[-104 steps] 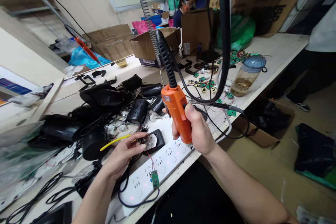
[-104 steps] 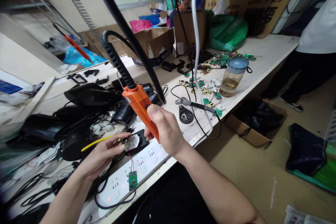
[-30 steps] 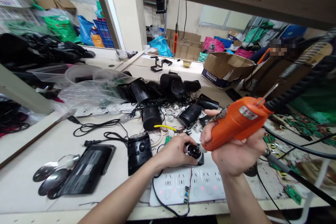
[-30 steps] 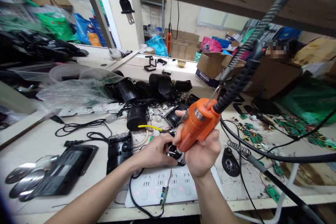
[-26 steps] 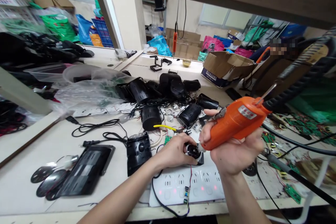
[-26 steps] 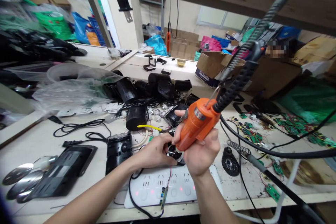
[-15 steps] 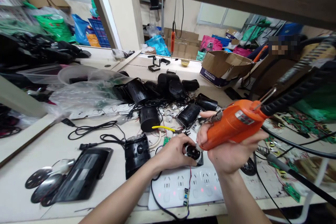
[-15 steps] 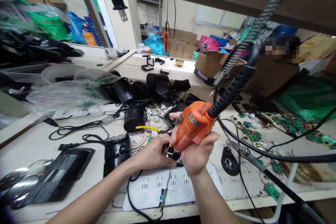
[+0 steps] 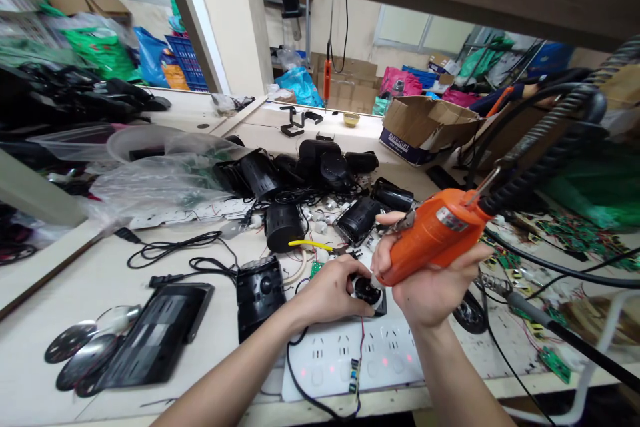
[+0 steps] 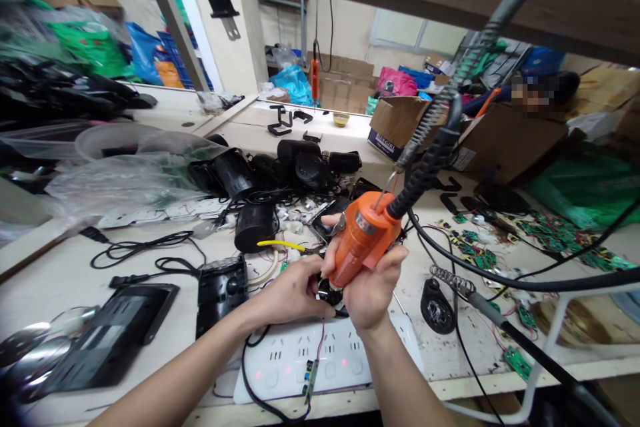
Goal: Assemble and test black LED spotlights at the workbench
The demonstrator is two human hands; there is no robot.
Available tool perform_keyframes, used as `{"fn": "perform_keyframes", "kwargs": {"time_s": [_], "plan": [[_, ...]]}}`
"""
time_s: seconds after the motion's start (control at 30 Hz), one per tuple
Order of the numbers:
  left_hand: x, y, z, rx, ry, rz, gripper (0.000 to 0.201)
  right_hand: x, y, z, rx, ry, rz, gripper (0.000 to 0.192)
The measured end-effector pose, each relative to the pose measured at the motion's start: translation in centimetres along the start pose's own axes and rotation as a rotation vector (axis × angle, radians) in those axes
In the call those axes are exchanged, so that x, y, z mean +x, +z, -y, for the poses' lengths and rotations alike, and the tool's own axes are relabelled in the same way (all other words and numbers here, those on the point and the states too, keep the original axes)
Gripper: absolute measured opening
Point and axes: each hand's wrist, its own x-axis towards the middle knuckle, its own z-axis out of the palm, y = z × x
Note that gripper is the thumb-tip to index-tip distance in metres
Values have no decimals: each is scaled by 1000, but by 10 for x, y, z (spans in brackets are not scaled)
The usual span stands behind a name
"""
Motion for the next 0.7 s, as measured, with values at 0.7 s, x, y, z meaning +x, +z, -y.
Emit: {"fn": "perform_keyframes", "kwargs": {"time_s": [0.7], "plan": [[-1,-2,-5,37,-70,19,47,0,4,-4,-20,8,30,84]]}}
